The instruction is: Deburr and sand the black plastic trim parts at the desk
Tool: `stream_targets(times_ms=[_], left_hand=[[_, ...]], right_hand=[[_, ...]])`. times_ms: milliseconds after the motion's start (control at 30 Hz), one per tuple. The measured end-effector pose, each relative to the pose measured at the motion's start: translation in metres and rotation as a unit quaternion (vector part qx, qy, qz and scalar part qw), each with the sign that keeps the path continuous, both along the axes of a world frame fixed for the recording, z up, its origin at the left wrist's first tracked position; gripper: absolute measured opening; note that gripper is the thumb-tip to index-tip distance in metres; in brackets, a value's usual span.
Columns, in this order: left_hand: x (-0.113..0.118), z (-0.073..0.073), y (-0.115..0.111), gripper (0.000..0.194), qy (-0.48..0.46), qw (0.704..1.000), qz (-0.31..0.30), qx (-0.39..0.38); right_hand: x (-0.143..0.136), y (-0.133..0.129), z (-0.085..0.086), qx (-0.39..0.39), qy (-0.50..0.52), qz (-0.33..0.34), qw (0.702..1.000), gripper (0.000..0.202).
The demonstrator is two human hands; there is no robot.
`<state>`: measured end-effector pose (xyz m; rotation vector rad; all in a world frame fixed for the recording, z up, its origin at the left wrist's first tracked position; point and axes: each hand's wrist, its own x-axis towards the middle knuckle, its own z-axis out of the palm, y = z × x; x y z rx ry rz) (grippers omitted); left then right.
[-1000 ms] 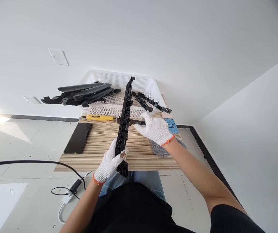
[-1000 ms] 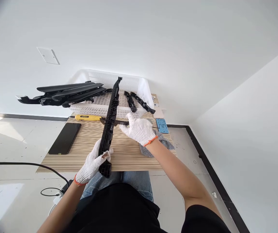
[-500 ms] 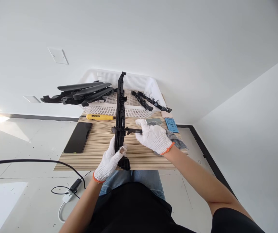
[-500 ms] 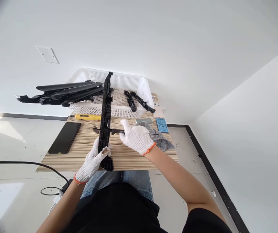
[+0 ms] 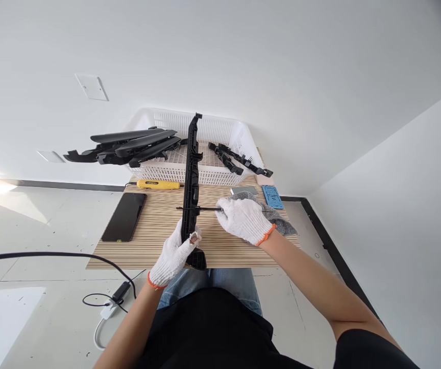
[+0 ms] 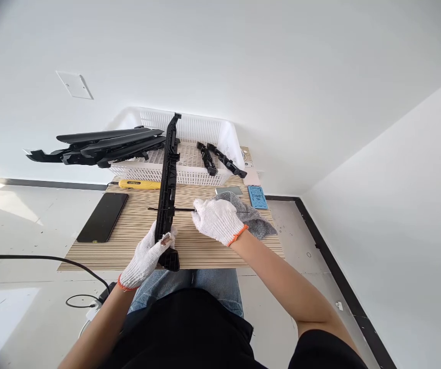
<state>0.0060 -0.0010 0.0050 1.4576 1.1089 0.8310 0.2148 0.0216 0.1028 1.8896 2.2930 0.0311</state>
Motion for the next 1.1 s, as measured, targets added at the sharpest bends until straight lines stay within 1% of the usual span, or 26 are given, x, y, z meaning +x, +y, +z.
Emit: stream_targets(times_ms=[200,300,367,433,467,533,567,667,733,767,833,933,1033,1100], left_hand=[[0.000,-0.001,0.000,0.047,0.015,1.000,0.011,-0.008],[0.000,-0.001,0.000,0.047,0.011,1.000,0.019,-0.013],[0.001,0.001,0.000,0.047,0.007,0.999,0.026,-0.021],[0.001,0.004,0.000,0.045,0.006,0.999,0.026,-0.023],[0.002,0.005,0.000,0.045,0.005,1.000,0.023,-0.020],[0.002,0.007,0.000,0.043,0.003,1.000,0.015,-0.009],[0.001,0.007,0.000,0.043,0.004,1.000,0.013,-0.006],[-0.001,0.004,0.001,0.042,0.018,1.000,0.019,-0.009],[-0.003,0.003,0.002,0.041,0.014,1.000,0.012,-0.010],[-0.004,0.003,0.002,0.041,0.005,1.000,0.007,-0.009],[-0.005,0.003,0.003,0.041,-0.020,1.000,-0.003,-0.007],[-0.006,0.005,0.002,0.045,-0.043,0.999,-0.007,-0.018],[-0.006,0.008,0.001,0.055,-0.046,0.998,-0.006,-0.044],[-0.006,0.011,-0.001,0.064,-0.047,0.997,-0.006,-0.058]], right_hand=[[0.001,0.000,-0.004,0.017,0.013,-0.007,1.000,0.040],[0.005,0.003,-0.003,0.054,0.050,-0.027,0.997,0.038],[0.009,0.005,0.000,0.109,0.125,-0.054,0.985,0.038],[0.012,0.006,0.005,0.157,0.238,-0.077,0.955,0.039],[0.011,0.007,0.006,0.163,0.295,-0.082,0.938,0.039],[0.006,0.007,0.007,0.130,0.381,-0.075,0.912,0.037],[0.002,0.007,0.005,0.093,0.402,-0.066,0.908,0.038],[-0.011,0.009,-0.007,-0.022,0.397,-0.026,0.917,0.044],[-0.018,0.013,-0.016,-0.061,0.384,-0.003,0.921,0.039],[-0.020,0.015,-0.020,-0.064,0.382,0.004,0.922,0.035],[-0.021,0.020,-0.024,-0.046,0.380,0.015,0.924,0.032],[-0.019,0.027,-0.024,-0.011,0.378,0.017,0.926,0.031],[-0.018,0.030,-0.021,0.017,0.388,-0.003,0.921,0.032],[-0.018,0.029,-0.019,0.045,0.367,-0.018,0.929,0.031]])
